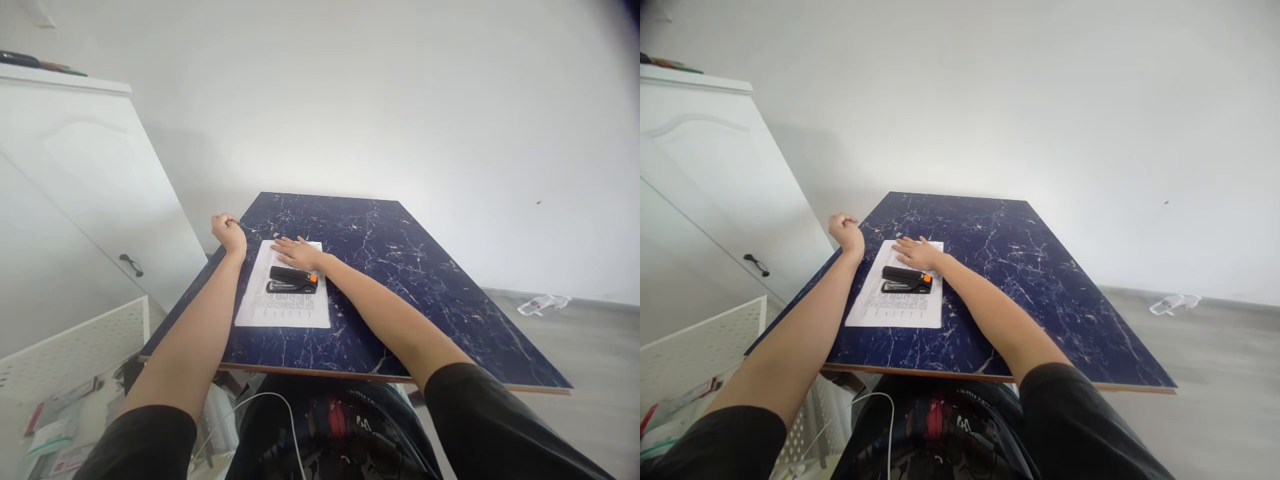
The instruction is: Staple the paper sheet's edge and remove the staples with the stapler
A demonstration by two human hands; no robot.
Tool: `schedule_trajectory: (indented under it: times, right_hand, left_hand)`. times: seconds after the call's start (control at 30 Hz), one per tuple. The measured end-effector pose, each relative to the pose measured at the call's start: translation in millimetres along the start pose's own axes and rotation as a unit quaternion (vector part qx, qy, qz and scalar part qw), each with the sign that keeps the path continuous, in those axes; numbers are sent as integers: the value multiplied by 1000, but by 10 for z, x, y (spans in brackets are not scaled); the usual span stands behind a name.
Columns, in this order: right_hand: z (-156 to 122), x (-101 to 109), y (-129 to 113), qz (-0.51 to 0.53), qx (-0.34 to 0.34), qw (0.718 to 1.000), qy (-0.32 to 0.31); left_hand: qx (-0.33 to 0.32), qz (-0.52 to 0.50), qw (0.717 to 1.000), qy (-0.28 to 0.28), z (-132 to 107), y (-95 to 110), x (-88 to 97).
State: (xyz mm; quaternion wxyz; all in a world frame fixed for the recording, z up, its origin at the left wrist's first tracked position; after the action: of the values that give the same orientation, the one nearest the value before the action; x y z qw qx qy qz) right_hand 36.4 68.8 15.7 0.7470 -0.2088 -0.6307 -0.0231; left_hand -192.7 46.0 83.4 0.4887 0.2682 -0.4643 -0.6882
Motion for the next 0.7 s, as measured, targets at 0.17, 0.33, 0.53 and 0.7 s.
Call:
schedule_trajectory:
  times: [0.17, 0.33, 0.53, 0.7]
  right_hand:
    - [-835, 149, 446, -14, -31, 999, -25]
    - [-1546, 327, 870, -14, -91, 996, -11]
    - [-1642, 341, 873, -8, -94, 996, 1]
    - [-1826, 824, 961, 16, -194, 948, 252]
  left_hand:
    - [-33, -20, 999, -38, -117, 122, -119]
    - [-70, -23, 989, -130, -438, 378, -344]
    - [-121, -20, 942, -311, -1229, 775, -744]
    - [-166, 4, 885, -435, -1915, 955, -958]
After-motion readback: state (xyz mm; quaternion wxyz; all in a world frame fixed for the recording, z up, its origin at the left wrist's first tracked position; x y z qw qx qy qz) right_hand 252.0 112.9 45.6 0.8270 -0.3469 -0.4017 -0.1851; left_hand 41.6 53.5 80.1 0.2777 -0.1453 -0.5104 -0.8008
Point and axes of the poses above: each hand's wrist, its own z-axis towards the middle knuckle, its own x-axis out of the back of the hand, y = z × x, the point moved 10 cm from there along z, towards the middle knuckle, and after that the axes turned 9 degrees about x, right-handed, at the moved point
